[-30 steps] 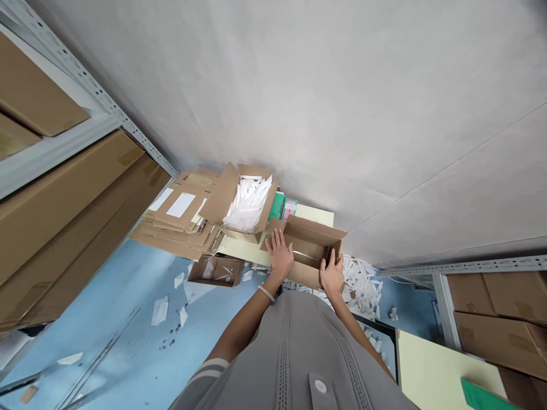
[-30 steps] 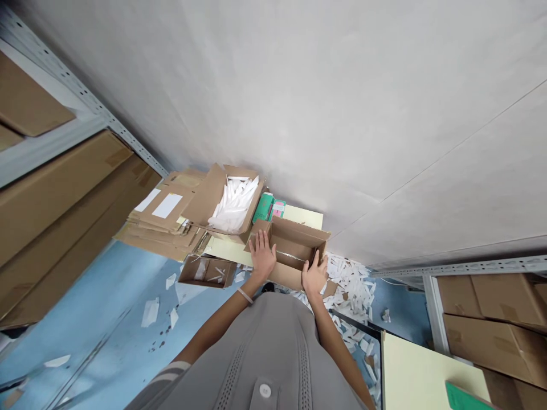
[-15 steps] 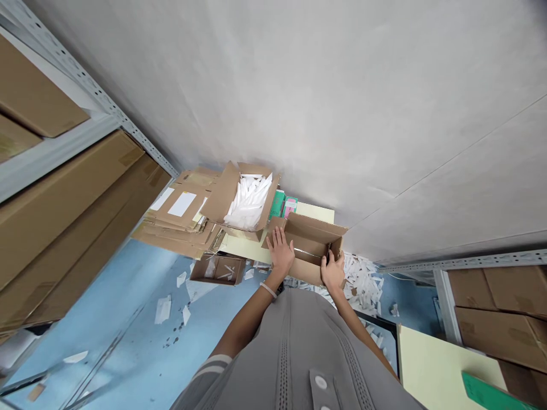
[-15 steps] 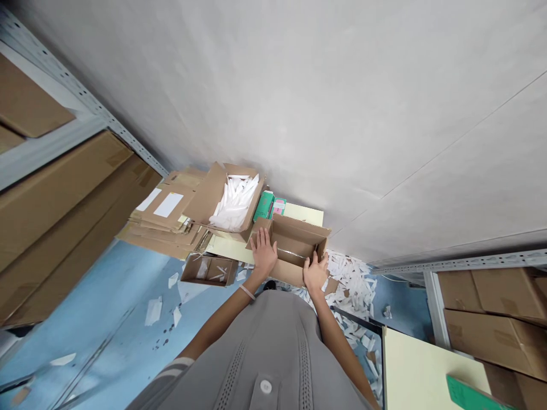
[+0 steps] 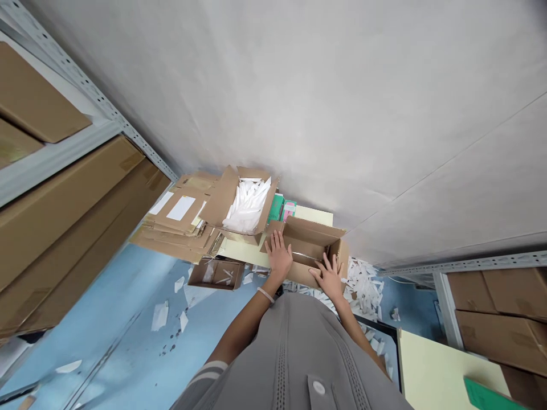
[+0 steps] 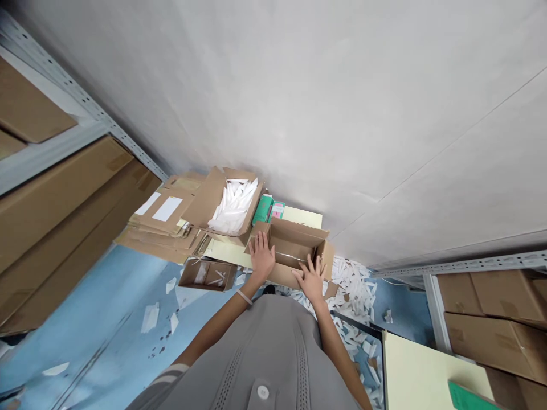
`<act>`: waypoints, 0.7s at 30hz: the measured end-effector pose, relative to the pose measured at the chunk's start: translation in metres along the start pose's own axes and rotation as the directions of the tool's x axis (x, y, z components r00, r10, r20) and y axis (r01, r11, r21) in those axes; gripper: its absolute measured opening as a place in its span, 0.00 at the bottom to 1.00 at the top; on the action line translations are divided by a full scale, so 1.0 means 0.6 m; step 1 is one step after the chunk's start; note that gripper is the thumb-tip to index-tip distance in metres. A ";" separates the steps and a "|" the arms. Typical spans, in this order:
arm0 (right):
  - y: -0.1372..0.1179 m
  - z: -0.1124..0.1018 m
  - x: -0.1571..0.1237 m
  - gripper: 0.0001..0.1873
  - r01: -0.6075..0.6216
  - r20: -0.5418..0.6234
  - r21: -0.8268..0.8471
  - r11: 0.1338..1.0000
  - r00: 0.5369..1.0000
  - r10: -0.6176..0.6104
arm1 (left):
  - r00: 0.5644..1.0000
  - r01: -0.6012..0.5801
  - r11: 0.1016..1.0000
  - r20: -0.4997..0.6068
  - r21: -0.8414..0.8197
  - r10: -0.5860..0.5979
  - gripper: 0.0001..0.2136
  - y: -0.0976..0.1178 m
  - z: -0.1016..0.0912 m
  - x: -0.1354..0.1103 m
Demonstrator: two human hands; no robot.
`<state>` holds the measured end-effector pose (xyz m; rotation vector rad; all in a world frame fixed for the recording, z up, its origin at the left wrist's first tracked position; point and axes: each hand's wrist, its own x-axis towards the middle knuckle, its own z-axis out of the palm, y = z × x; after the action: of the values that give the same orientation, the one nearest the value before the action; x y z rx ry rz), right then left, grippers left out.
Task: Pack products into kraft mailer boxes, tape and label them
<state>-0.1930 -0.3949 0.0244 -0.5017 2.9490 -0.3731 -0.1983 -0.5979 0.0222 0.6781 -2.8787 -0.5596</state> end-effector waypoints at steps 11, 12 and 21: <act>-0.005 -0.002 -0.002 0.26 0.050 -0.076 0.191 0.980 0.996 -0.036 | 0.886 -0.457 0.868 -0.009 -0.195 0.464 0.22 -0.060 -0.164 0.010; -0.005 -0.003 -0.002 0.26 0.047 -0.076 0.188 0.981 0.997 -0.033 | 0.890 -0.454 0.871 -0.069 -0.189 0.450 0.22 -0.073 -0.195 0.030; -0.006 -0.007 -0.003 0.26 0.046 -0.062 0.127 0.991 0.997 -0.038 | 0.933 0.256 0.962 0.234 0.099 -0.272 0.44 -0.161 -0.216 0.288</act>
<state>-0.1912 -0.3965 0.0296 -0.5456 2.9492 -0.5885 -0.2864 -0.7983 0.1118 1.0915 -3.0660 -0.6226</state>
